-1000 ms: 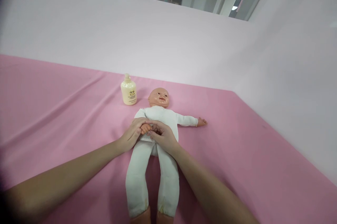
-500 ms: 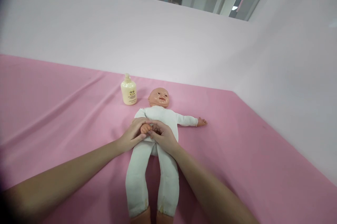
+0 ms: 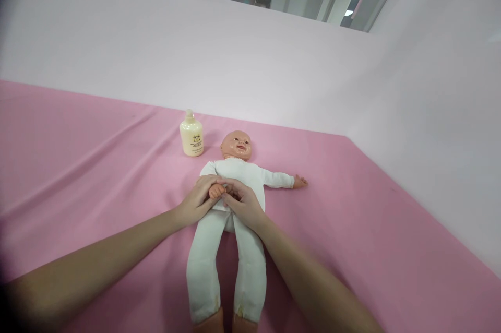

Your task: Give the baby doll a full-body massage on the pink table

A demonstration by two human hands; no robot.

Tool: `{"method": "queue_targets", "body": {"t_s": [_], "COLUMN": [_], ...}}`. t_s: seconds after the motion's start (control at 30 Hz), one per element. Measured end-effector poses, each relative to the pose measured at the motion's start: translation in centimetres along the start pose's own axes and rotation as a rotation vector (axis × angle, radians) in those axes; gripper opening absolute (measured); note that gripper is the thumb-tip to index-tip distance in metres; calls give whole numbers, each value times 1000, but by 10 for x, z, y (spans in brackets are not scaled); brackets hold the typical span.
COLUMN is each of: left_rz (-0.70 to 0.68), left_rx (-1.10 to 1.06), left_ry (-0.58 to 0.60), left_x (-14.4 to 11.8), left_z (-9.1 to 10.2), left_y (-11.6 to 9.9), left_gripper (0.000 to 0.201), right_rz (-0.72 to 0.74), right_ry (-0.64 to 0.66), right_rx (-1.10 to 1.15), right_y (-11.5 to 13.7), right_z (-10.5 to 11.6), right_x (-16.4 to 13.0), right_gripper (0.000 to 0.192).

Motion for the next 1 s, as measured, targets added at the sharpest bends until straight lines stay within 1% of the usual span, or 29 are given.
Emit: {"method": "queue_targets", "body": {"t_s": [0.27, 0.5, 0.7, 0.87, 1.0], "left_rz": [-4, -4, -11, -11, -23], "left_rx": [-9, -37, -45, -17, 5], "left_ry": [3, 33, 50, 26, 17], "left_x": [0, 0, -1, -1, -2], "left_z": [0, 0, -1, 0, 0], "left_y": [-4, -3, -4, -2, -1], "left_gripper": [30, 28, 36, 29, 28], "right_rz": [-2, 10, 8, 15, 33], "right_ry": [3, -3, 2, 23, 40], "right_rx": [-1, -2, 12, 6, 16], "right_y": [-3, 1, 0, -1, 0], "right_z": [-1, 0, 0, 1, 0], "right_x": [2, 1, 0, 1, 0], "right_gripper": [34, 32, 34, 39, 41]}}
Point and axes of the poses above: each hand's wrist, its own x-axis towards the middle knuckle, its own z-axis out of the back of the hand, y = z × x, the point moved 10 cm from there along x, towards the middle knuckle, and after that the axes turned 14 degrees about -x, right-handed, at the moved point
